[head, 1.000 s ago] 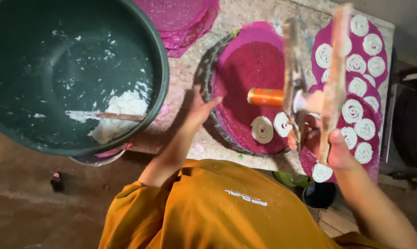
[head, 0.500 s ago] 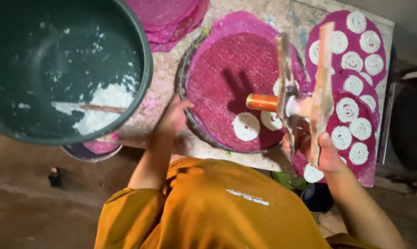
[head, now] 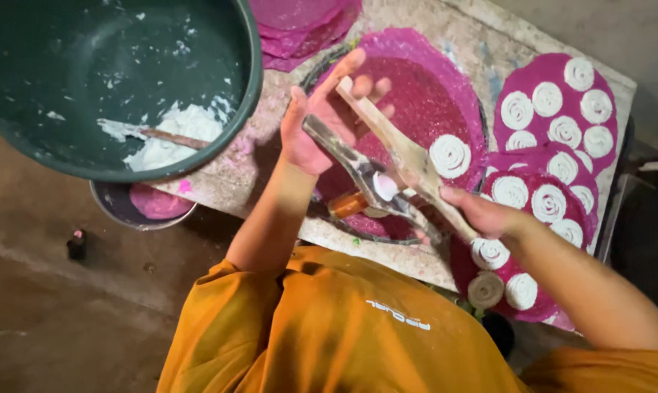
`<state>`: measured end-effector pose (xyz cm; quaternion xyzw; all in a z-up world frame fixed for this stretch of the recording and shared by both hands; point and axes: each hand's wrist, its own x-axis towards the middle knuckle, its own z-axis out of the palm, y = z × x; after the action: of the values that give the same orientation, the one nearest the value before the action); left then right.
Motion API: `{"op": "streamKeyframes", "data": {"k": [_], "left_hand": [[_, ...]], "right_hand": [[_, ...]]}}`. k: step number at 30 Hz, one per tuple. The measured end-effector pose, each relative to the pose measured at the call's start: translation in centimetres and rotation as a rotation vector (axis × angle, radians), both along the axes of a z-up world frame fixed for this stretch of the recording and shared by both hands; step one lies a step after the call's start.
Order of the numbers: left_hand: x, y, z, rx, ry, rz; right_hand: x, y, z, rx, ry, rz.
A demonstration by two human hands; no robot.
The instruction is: The person uses a wooden applicator to scoop white paste from a green bowl and applies it in spiral patterns onto pink fabric laid on a round tray. The person repeatedly refills the applicator and continues creating spirals across the fabric surface.
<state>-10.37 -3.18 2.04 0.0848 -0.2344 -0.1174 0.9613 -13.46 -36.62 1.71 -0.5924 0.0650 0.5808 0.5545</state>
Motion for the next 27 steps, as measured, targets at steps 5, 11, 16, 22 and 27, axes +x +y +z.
{"op": "streamKeyframes", "data": {"k": [5, 11, 16, 22, 27], "left_hand": [[3.1, 0.1, -2.7, -0.167, 0.054, 0.109], [4.8, 1.9, -7.1, -0.232, 0.071, 0.086], [4.9, 0.8, -7.7, -0.25, 0.117, 0.122], [5.9, 3.2, -5.6, -0.229, 0.051, 0.084], [5.0, 1.6, -4.9, -0.254, 0.043, 0.162]], "right_hand": [[3.6, 2.1, 1.7, -0.247, -0.466, 0.282], [2.7, 6.5, 1.0, -0.449, -0.629, 0.259], [3.3, 6.7, 2.5, -0.512, -0.63, 0.289], [3.2, 8.0, 3.4, -0.33, -0.798, 0.252], [2.9, 7.5, 5.2, -0.582, -0.589, 0.314]]}}
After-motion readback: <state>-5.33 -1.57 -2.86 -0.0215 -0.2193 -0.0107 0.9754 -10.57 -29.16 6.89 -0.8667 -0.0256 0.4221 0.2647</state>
